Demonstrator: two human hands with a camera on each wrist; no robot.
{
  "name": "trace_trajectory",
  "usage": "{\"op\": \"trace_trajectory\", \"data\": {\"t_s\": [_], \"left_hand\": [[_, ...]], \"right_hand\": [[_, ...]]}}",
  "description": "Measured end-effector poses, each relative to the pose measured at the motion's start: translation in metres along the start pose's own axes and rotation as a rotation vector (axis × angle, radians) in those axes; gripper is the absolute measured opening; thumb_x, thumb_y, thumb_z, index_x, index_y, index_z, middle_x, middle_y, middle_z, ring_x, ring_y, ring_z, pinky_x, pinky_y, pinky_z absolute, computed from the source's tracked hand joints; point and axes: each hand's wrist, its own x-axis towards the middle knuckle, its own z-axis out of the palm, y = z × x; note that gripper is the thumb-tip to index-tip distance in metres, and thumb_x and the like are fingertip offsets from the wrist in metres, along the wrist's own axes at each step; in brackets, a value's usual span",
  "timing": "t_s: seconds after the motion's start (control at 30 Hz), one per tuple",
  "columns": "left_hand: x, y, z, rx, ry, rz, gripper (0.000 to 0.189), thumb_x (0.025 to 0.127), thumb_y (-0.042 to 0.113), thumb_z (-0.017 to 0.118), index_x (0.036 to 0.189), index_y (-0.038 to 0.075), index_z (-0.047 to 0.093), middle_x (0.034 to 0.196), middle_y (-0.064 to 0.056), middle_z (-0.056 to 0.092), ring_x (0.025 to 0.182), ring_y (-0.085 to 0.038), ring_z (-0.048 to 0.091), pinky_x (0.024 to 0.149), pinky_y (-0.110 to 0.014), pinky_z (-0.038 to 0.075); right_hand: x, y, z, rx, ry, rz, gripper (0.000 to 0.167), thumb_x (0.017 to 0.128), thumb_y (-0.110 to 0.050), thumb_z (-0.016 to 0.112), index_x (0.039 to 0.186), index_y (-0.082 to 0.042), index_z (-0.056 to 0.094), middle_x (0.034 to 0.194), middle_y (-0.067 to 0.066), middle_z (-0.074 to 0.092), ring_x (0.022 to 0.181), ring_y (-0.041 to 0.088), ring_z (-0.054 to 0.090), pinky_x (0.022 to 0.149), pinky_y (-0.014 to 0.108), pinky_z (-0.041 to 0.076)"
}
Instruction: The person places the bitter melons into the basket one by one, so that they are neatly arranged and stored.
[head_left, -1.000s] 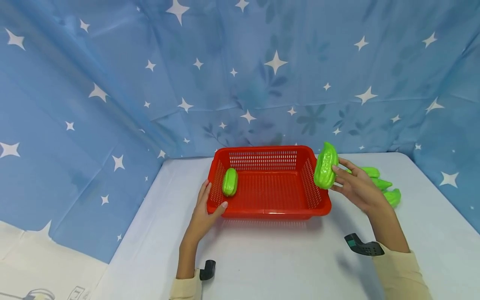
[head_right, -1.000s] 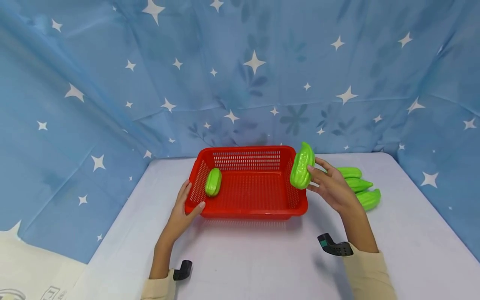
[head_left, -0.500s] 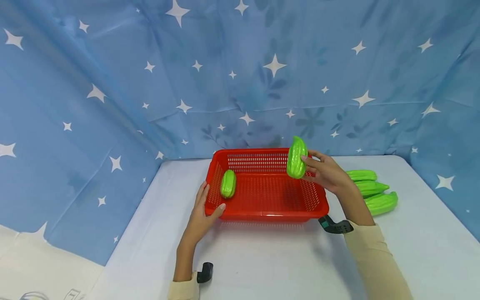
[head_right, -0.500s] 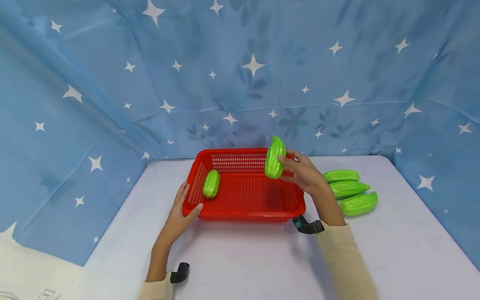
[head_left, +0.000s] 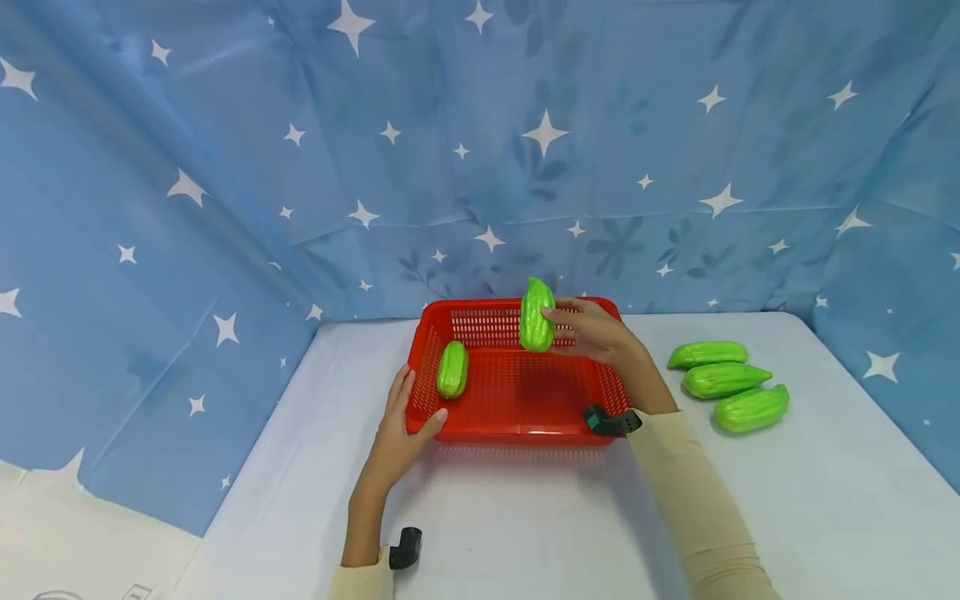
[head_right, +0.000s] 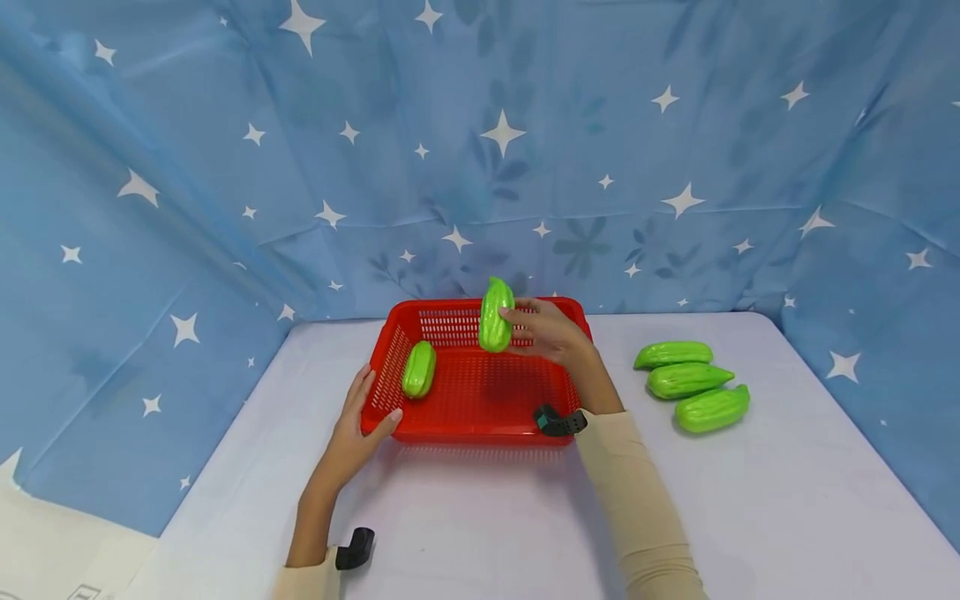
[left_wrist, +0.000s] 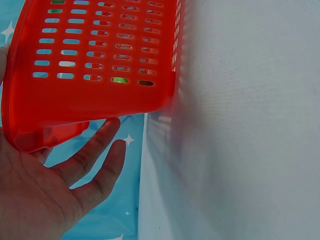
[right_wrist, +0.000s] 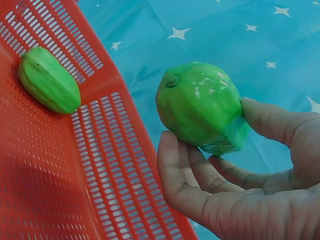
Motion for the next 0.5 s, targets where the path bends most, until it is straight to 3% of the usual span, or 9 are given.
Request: {"op": "trace_trajectory", "data": {"t_s": [0.2,0.5], "left_hand": [[0.000,0.001,-0.002,-0.001,0.003,-0.006,0.090,0.086,0.047,0.068,0.157,0.021,0.019,0.164,0.009,0.011,0.150,-0.027,0.023,0.101,-0.050,0.047],[0.000,0.000,-0.001,0.003,-0.009,-0.011,0.091,0.087,0.048,0.068,0.158,0.020,0.018,0.164,0.008,0.010,0.150,-0.027,0.021,0.102,-0.050,0.047]], "right_hand": [[0.022,-0.001,0.018,-0.055,-0.024,0.065,0.063,0.101,-0.025,0.054,0.151,-0.001,0.023,0.126,0.014,0.051,0.095,0.018,0.065,0.106,0.054,0.044],[0.044,0.001,0.034,-0.115,-0.073,0.142,0.054,0.100,-0.020,0.055,0.145,0.001,0.034,0.118,0.013,0.056,0.095,0.022,0.067,0.107,0.056,0.043]]}}
